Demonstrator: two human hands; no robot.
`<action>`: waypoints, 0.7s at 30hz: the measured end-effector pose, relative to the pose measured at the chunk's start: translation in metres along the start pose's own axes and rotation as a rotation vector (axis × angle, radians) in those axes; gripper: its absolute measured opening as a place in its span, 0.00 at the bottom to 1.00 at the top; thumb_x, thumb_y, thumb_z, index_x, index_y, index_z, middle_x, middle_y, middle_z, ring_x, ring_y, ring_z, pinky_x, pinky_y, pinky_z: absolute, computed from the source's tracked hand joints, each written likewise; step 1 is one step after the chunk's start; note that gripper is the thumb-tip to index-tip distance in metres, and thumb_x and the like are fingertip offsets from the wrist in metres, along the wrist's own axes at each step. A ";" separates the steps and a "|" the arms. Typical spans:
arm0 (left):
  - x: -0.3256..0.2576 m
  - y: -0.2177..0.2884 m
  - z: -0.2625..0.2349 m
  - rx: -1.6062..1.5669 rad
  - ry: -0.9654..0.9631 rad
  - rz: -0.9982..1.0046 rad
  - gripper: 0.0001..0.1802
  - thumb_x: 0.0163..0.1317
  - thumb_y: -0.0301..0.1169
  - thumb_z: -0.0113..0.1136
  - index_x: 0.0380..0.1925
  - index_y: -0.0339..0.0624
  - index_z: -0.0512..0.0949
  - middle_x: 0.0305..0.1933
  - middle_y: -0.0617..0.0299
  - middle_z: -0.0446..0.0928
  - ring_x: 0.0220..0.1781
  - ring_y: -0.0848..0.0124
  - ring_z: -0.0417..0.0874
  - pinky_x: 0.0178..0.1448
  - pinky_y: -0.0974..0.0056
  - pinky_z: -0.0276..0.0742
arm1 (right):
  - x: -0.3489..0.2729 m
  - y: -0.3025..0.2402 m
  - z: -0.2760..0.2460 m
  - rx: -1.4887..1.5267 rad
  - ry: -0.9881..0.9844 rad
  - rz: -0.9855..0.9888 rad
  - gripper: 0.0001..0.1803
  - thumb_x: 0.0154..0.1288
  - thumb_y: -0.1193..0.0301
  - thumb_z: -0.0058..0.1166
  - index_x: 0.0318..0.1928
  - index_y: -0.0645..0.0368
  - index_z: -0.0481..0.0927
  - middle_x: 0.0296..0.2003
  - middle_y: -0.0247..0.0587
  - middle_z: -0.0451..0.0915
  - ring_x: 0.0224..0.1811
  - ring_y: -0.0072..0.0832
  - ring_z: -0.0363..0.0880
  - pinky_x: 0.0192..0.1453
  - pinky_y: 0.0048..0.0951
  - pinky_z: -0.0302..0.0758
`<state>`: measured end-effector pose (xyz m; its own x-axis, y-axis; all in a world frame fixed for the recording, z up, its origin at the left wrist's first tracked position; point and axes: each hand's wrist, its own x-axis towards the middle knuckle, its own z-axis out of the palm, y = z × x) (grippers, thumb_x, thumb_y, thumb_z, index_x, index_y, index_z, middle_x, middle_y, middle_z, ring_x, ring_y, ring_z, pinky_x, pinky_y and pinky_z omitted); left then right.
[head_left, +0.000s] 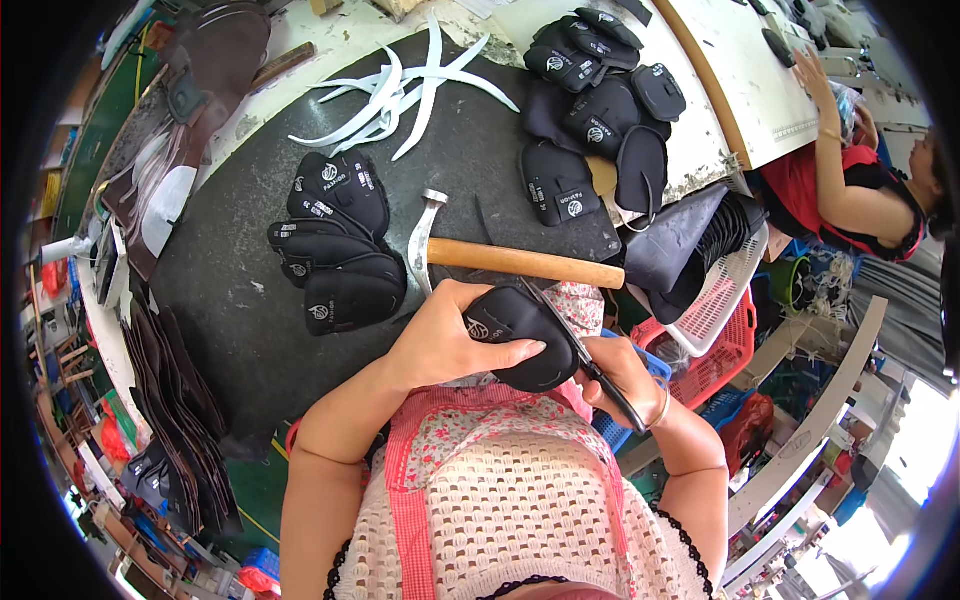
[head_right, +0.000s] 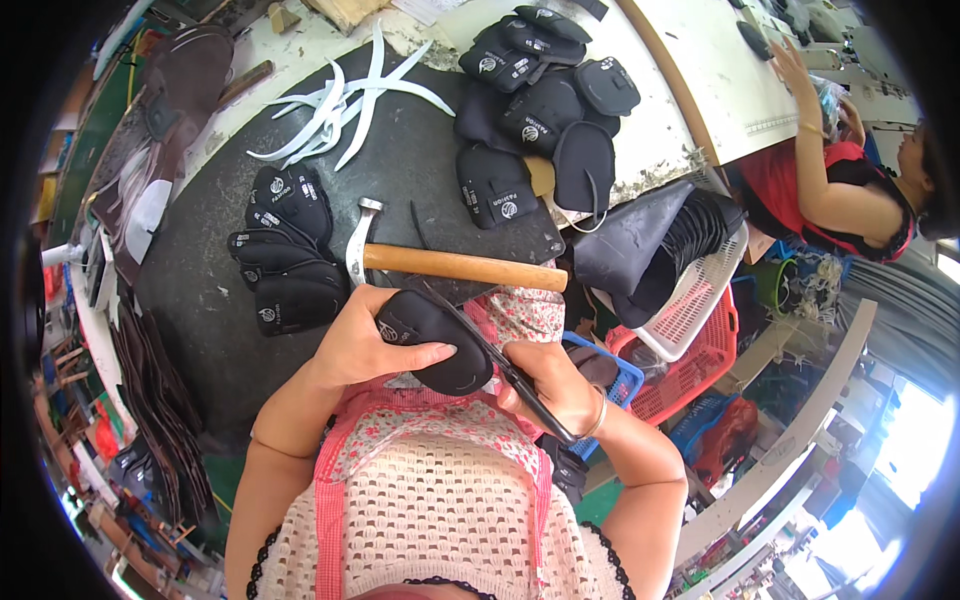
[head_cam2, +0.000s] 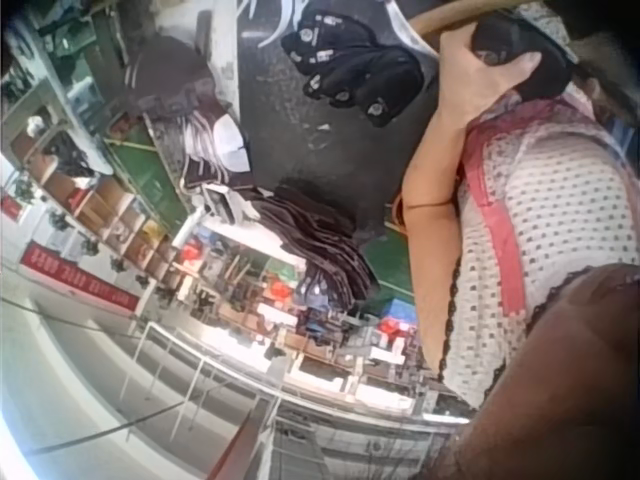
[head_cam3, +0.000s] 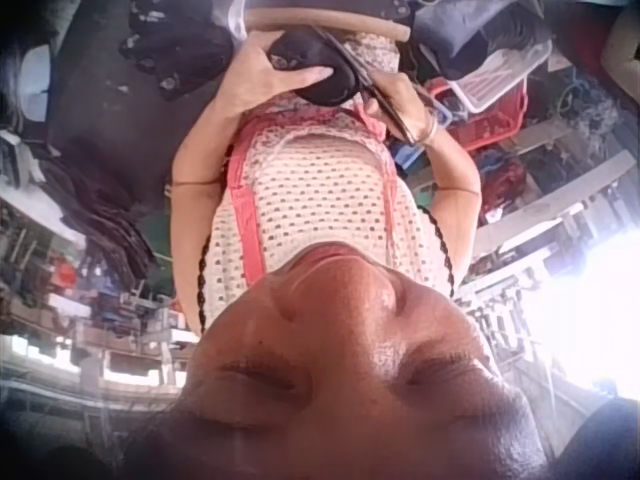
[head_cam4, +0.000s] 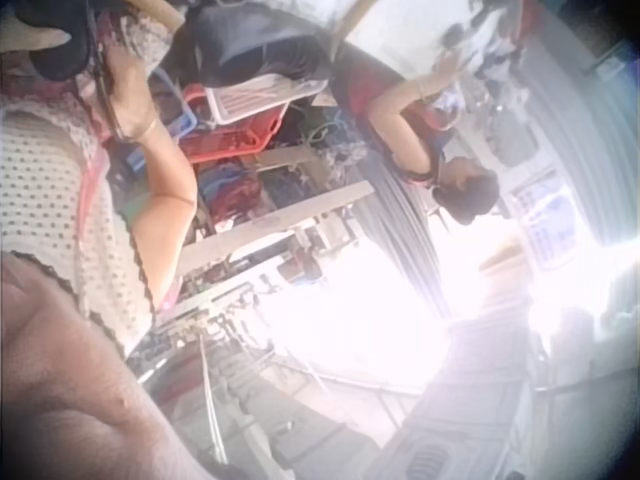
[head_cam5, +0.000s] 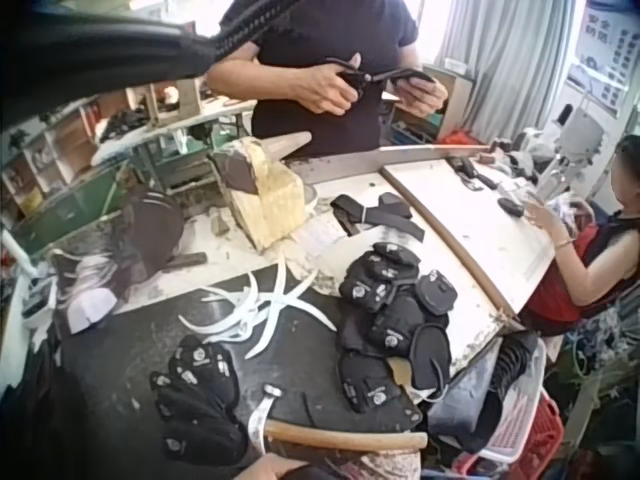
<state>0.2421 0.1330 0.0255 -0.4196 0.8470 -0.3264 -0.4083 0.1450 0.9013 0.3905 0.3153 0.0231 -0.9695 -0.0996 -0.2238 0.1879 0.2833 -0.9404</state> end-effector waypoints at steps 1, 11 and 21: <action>0.000 -0.001 0.000 -0.017 0.006 0.006 0.13 0.46 0.28 0.69 0.32 0.35 0.80 0.27 0.63 0.80 0.30 0.79 0.78 0.38 0.71 0.75 | -0.002 0.001 0.000 0.017 -0.038 0.026 0.36 0.60 0.37 0.38 0.22 0.62 0.67 0.15 0.37 0.65 0.15 0.29 0.63 0.21 0.28 0.59; -0.035 -0.009 -0.028 0.324 0.359 0.206 0.27 0.40 0.28 0.72 0.42 0.39 0.72 0.34 0.62 0.77 0.36 0.76 0.77 0.44 0.69 0.74 | 0.028 0.005 0.000 -0.487 0.423 0.010 0.19 0.49 0.63 0.65 0.24 0.61 0.69 0.16 0.39 0.66 0.17 0.31 0.65 0.22 0.30 0.62; -0.063 -0.035 -0.059 1.471 1.031 0.427 0.31 0.46 0.34 0.68 0.52 0.41 0.71 0.61 0.48 0.59 0.60 0.51 0.59 0.61 0.52 0.56 | 0.115 0.031 -0.015 -0.928 0.832 0.005 0.36 0.37 0.59 0.72 0.37 0.71 0.64 0.35 0.53 0.68 0.38 0.48 0.69 0.41 0.40 0.67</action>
<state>0.2355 0.0442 -0.0024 -0.7922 0.4129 0.4494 0.5597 0.7850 0.2654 0.2831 0.3268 -0.0283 -0.8380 0.4409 0.3214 0.3380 0.8819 -0.3285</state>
